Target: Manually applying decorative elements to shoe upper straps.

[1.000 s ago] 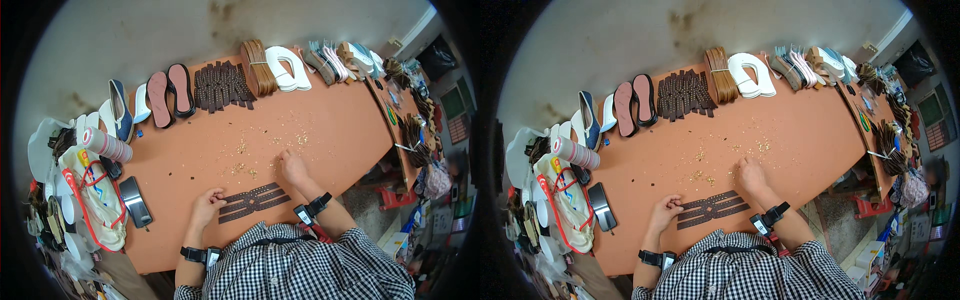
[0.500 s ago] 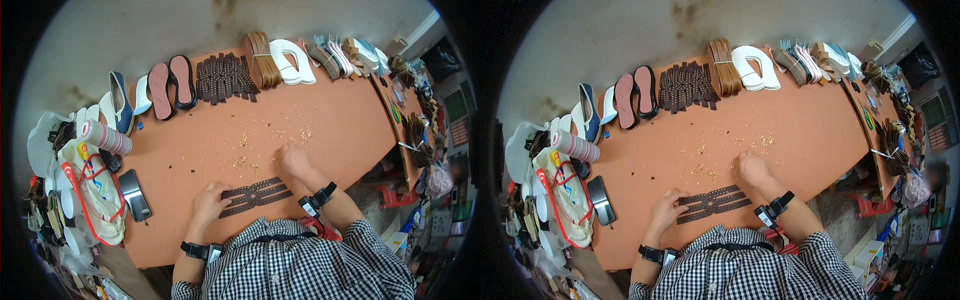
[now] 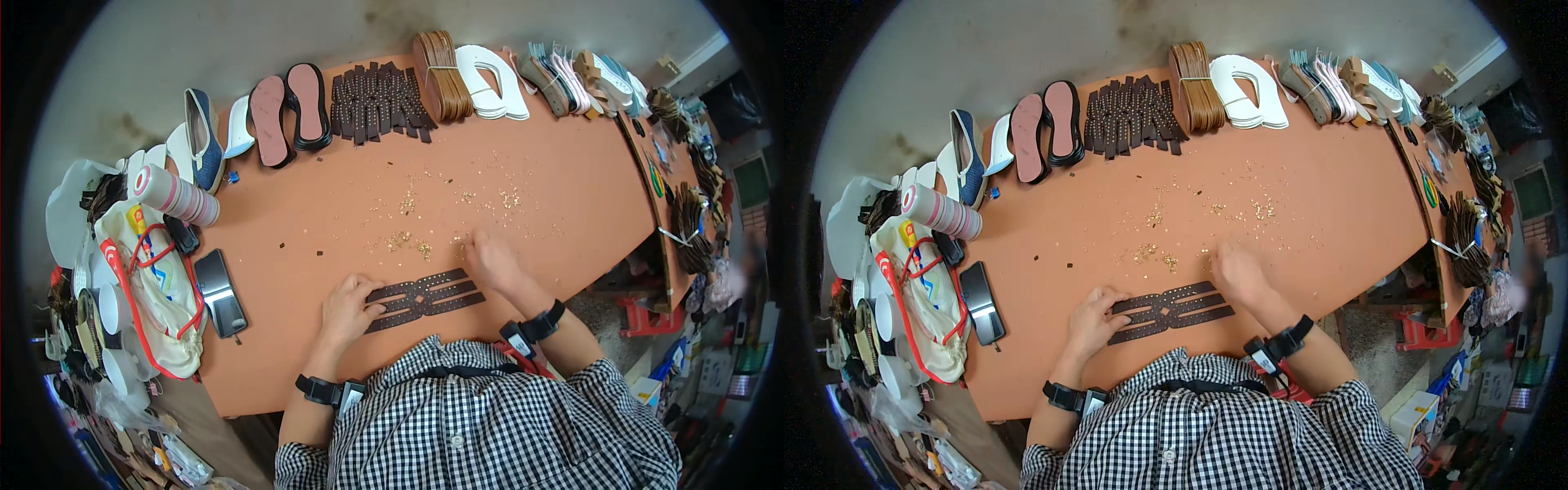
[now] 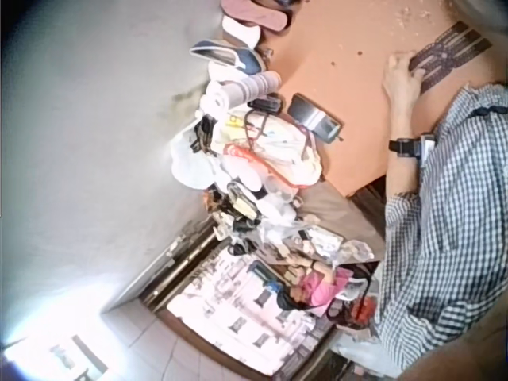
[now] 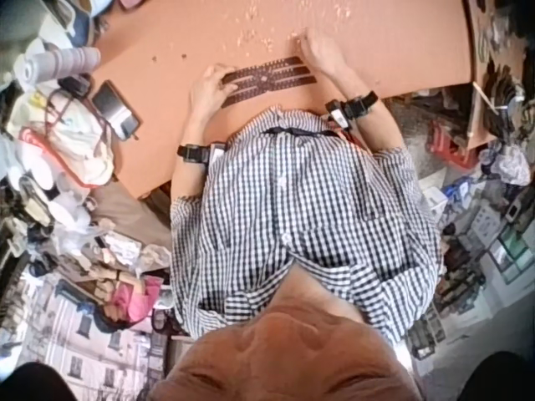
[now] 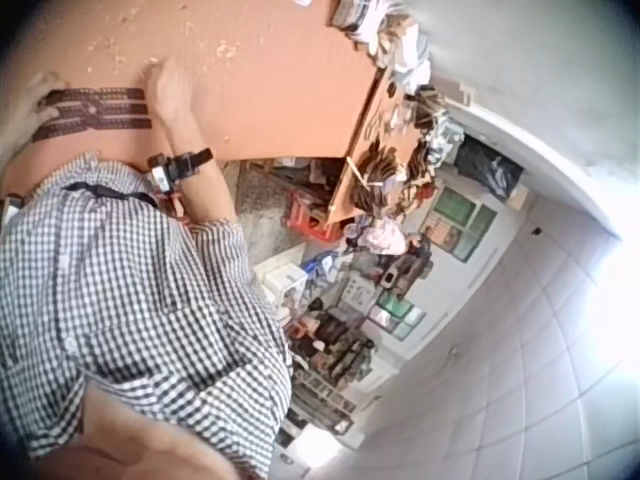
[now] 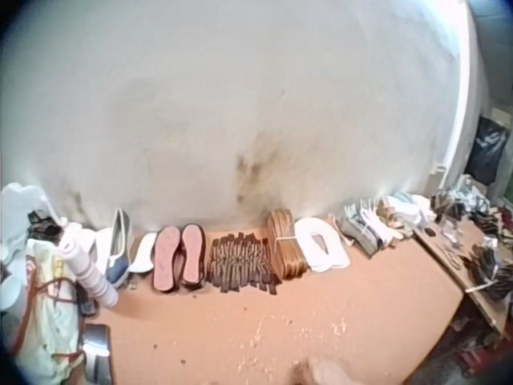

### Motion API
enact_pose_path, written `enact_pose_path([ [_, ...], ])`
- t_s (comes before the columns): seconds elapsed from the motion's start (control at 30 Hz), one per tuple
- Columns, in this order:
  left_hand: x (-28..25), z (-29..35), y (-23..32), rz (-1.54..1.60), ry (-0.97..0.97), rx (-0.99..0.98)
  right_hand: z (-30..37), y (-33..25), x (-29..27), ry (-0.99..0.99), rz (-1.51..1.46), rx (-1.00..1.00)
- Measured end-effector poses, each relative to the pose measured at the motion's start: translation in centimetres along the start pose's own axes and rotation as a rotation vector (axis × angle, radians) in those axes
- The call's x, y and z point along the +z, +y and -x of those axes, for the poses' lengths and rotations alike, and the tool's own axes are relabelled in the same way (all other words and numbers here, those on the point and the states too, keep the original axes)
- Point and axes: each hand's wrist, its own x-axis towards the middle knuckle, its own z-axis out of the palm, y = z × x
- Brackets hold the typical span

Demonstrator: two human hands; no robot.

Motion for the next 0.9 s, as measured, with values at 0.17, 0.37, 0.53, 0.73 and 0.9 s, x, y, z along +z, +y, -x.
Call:
enact_pose_path([
  [0.17, -0.1, -0.4, 0.2, -0.009, -0.037, -0.043, 4.1, -0.7, 1.5, 0.062, -0.153, -0.079],
  [0.37, -0.1, -0.1, 0.3, -0.017, -0.011, -0.025, 5.8, -2.1, 2.4, 0.066, -0.215, -0.112],
  [0.53, 0.2, 0.0, 0.5, -0.003, 0.004, -0.046, 6.0, -2.3, 2.2, 0.051, -0.205, -0.081],
  [0.73, 0.1, 0.1, 0.5, -0.005, -0.001, -0.058, 5.8, -3.3, 1.7, 0.007, -0.186, -0.105],
  [0.9, 0.1, 0.0, 0.2, -0.042, 0.0, -0.021, 5.3, -3.8, 2.3, -0.062, -0.149, -0.125],
])
